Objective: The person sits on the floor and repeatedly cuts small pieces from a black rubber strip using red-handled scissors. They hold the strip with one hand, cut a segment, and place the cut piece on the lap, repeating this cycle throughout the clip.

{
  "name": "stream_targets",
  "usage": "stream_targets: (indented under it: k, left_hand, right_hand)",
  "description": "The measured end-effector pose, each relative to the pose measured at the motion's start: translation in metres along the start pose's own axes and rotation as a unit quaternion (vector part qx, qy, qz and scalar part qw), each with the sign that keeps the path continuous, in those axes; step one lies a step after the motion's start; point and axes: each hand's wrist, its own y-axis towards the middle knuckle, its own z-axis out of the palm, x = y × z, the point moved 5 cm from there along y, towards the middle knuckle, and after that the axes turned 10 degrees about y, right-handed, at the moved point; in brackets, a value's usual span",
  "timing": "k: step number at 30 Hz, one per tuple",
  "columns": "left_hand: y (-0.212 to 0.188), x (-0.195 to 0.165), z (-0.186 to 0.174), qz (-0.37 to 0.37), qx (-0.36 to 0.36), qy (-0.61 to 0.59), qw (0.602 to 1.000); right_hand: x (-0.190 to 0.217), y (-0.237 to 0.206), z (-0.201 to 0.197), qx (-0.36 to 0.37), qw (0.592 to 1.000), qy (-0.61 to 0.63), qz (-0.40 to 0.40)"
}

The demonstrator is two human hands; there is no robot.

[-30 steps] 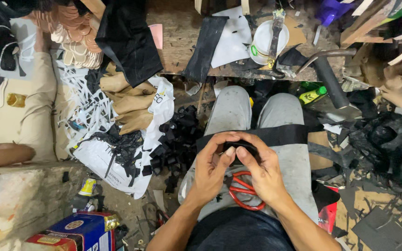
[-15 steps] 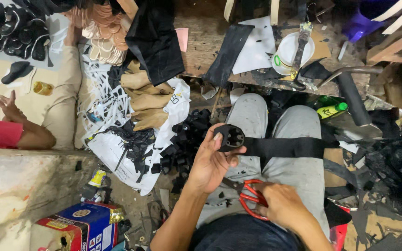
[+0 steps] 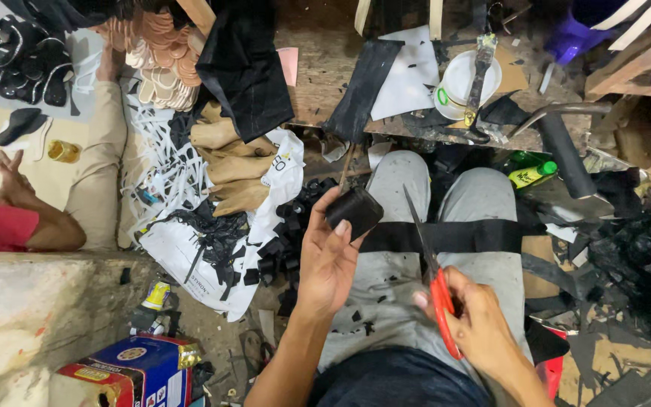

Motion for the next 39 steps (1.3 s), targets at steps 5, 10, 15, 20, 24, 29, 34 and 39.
stream_targets:
  k: [5,10,15,20,24,29,34,39]
  left_hand:
    - [-0.008,0.002,-0.004,0.058,-0.038,0.094,0.993]
    - [-0.013,0.000,0.001,0.113,-0.024,0.162,0.980]
    - [-0.016,0.001,0.007,0.130,-0.017,0.184,0.974]
    - [-0.013,-0.003,0.009,0.149,-0.009,0.195,0.969]
    - [-0.006,0.000,0.005,0.049,-0.004,0.019,0.999]
    - [-0.002,0.000,0.000,-0.021,0.011,-0.020,1.000]
    - [-0.005,0.004,0.001,-0.019,0.028,-0.012,0.999]
    - [-0.004,-0.001,-0.004,-0.014,0.025,0.015,0.999]
  right_hand:
    - [0.022,-0.008,0.004,0.004,0.993,-0.091,-0.073]
    - [0.044,-0.006,0.008,-0.033,0.979,-0.080,-0.183]
    - [0.040,0.001,0.009,-0.022,0.989,-0.106,-0.101]
    - [0.019,0.002,0.015,0.011,1.000,0.001,-0.013]
    - [0.018,0.005,0.011,-0.002,0.991,0.097,-0.088]
    - [0.030,0.009,-0.005,-0.054,0.974,-0.119,-0.186]
    - [0.047,0.006,-0.007,-0.106,0.940,-0.168,-0.278]
    - [0.032,0.014,-0.007,-0.031,0.974,-0.197,-0.106]
